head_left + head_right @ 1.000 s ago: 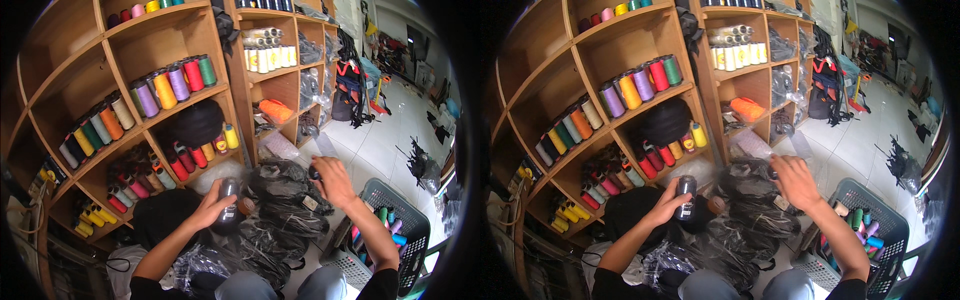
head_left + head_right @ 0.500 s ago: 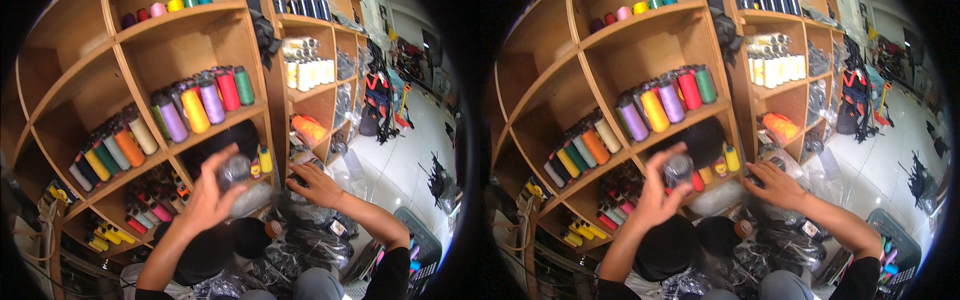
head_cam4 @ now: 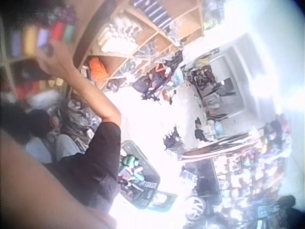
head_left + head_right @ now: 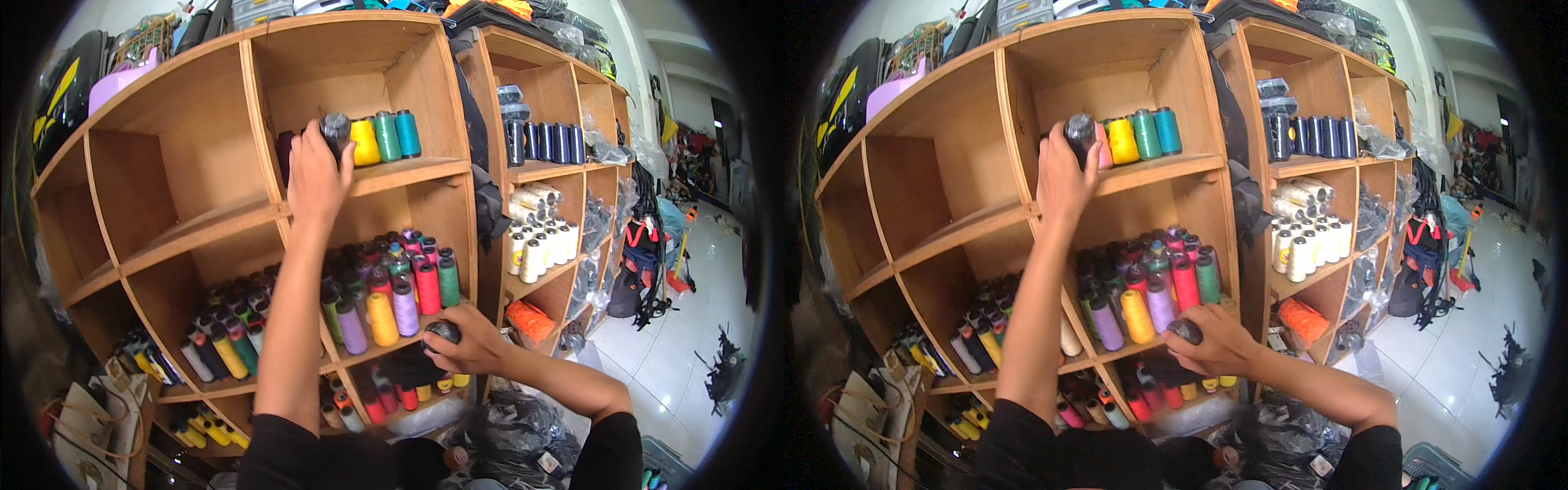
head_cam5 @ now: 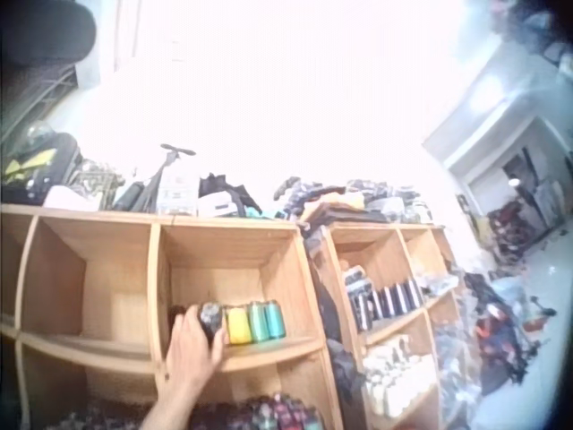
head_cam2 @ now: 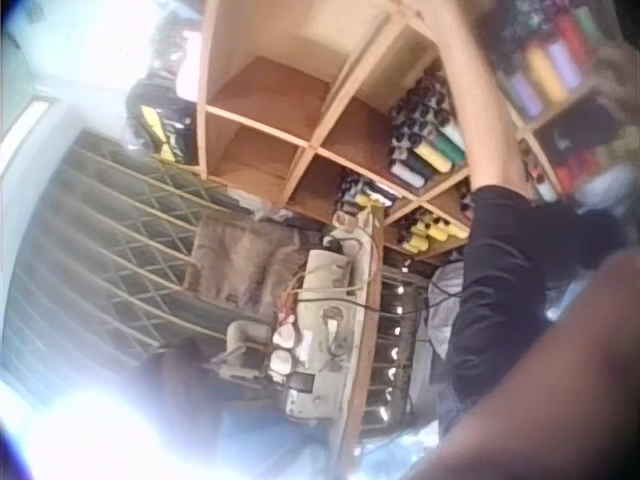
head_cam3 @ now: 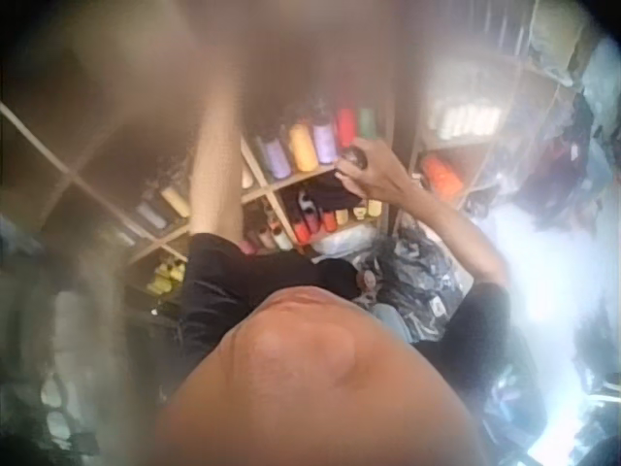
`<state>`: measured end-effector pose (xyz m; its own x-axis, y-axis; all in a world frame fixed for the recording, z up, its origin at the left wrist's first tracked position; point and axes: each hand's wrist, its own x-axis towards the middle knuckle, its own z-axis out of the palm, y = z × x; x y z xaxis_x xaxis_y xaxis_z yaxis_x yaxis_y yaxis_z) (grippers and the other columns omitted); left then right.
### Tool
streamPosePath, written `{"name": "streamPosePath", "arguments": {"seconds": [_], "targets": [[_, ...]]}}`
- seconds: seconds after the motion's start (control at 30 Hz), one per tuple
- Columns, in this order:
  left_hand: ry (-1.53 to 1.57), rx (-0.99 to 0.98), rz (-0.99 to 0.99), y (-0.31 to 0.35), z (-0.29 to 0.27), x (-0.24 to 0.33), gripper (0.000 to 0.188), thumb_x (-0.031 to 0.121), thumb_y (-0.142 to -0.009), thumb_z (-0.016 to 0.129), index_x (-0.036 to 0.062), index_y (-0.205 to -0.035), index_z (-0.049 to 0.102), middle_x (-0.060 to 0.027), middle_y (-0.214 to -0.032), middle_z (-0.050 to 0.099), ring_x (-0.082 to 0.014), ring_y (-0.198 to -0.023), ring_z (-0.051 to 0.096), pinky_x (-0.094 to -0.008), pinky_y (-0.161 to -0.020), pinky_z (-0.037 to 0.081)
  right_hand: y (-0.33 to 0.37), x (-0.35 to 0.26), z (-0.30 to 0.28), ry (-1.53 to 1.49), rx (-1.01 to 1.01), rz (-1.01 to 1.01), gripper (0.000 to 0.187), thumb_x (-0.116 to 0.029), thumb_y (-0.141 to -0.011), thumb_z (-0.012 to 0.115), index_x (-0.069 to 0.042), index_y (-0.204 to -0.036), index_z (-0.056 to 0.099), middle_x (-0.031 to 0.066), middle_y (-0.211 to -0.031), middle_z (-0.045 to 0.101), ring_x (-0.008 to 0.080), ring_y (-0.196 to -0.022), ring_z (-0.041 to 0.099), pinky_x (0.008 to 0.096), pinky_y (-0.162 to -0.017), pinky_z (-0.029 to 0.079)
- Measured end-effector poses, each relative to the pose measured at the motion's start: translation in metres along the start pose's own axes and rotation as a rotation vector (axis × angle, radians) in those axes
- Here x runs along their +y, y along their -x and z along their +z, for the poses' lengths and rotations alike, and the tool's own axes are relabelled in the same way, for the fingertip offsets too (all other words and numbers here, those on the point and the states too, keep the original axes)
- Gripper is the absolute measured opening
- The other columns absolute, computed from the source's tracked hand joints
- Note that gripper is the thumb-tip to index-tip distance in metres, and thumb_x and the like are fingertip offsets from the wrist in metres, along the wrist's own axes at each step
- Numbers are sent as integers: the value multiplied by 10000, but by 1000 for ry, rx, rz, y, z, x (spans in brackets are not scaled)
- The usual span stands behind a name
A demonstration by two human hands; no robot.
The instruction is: The person sits on the floor and sorts colorful thread spools from a green basket, placing them onto wooden shelves by color. The person repeatedly picks up spools, arranges them, and returns them to the shelf.
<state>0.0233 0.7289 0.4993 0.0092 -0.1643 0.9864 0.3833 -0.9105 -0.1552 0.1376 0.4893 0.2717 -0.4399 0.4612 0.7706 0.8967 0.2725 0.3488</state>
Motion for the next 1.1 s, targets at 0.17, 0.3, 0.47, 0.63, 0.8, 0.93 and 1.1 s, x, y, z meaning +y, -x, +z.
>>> {"name": "streamPosePath", "arguments": {"seconds": [0.17, 0.3, 0.47, 0.63, 0.8, 0.93, 1.1], "targets": [[-39, 68, -99, 3, 6, 10, 608, 267, -901, 732, -61, -1351, 487, -209, -1059, 607, -374, -983, 576, -473, -889, 479, -64, 70, -23, 37, 530, -233, 795, -108, -693, 796, -199, -1414, 475, 212, -1289, 453, 399, -1093, 586, 518, -855, 531], [-60, 110, -85, -3, -3, 1, 643, 222, -919, 716, -17, -1447, 438, -217, -1092, 600, -399, -1011, 572, -488, -899, 473, -188, 102, -37, 301, 932, 12, 824, -14, -829, 743, 52, -1515, 290, 264, -1359, 490, 423, -1238, 516, 470, -1066, 443], [57, 342, -50, 1, 1, -5, 661, 138, -946, 704, -25, -1483, 356, -278, -1271, 523, -469, -1143, 547, -529, -977, 469, -314, 156, -14, -108, 1050, 452, 806, -146, -824, 836, 37, -1470, 390, 272, -1331, 544, 430, -1229, 560, 484, -1076, 443], [71, 356, -2, 2, 1, -3, 662, 140, -947, 707, -38, -1472, 346, -308, -1376, 416, -508, -1219, 509, -529, -1033, 452, -331, 177, 44, -241, 823, 737, 757, -137, -801, 848, -16, -1431, 446, 270, -1308, 539, 472, -1147, 598, 496, -988, 507], [100, 39, -64, -16, -4, -6, 600, 136, -903, 749, -6, -1412, 463, -273, -1344, 500, -489, -1195, 567, -513, -1014, 492, -320, 186, 46, -232, 716, 665, 749, -119, -797, 844, -78, -1440, 460, 275, -1282, 532, 461, -1109, 614, 506, -957, 523], [-115, -372, -115, -57, -6, -23, 563, 55, -757, 851, 32, -1239, 561, -229, -1217, 606, -462, -1128, 623, -509, -942, 528, -320, 176, 44, -51, 544, 713, 732, -222, -833, 824, -97, -1458, 463, 208, -1256, 592, 439, -1078, 628, 506, -943, 531], [-197, -562, -126, -73, 11, -51, 608, 48, -705, 890, 35, -1207, 546, -227, -1208, 612, -454, -1148, 625, -513, -939, 544, -320, 179, 41, -128, 401, 712, 714, -327, -879, 788, -84, -1456, 447, 226, -1236, 660, 416, -1113, 660, 498, -946, 537]]}}
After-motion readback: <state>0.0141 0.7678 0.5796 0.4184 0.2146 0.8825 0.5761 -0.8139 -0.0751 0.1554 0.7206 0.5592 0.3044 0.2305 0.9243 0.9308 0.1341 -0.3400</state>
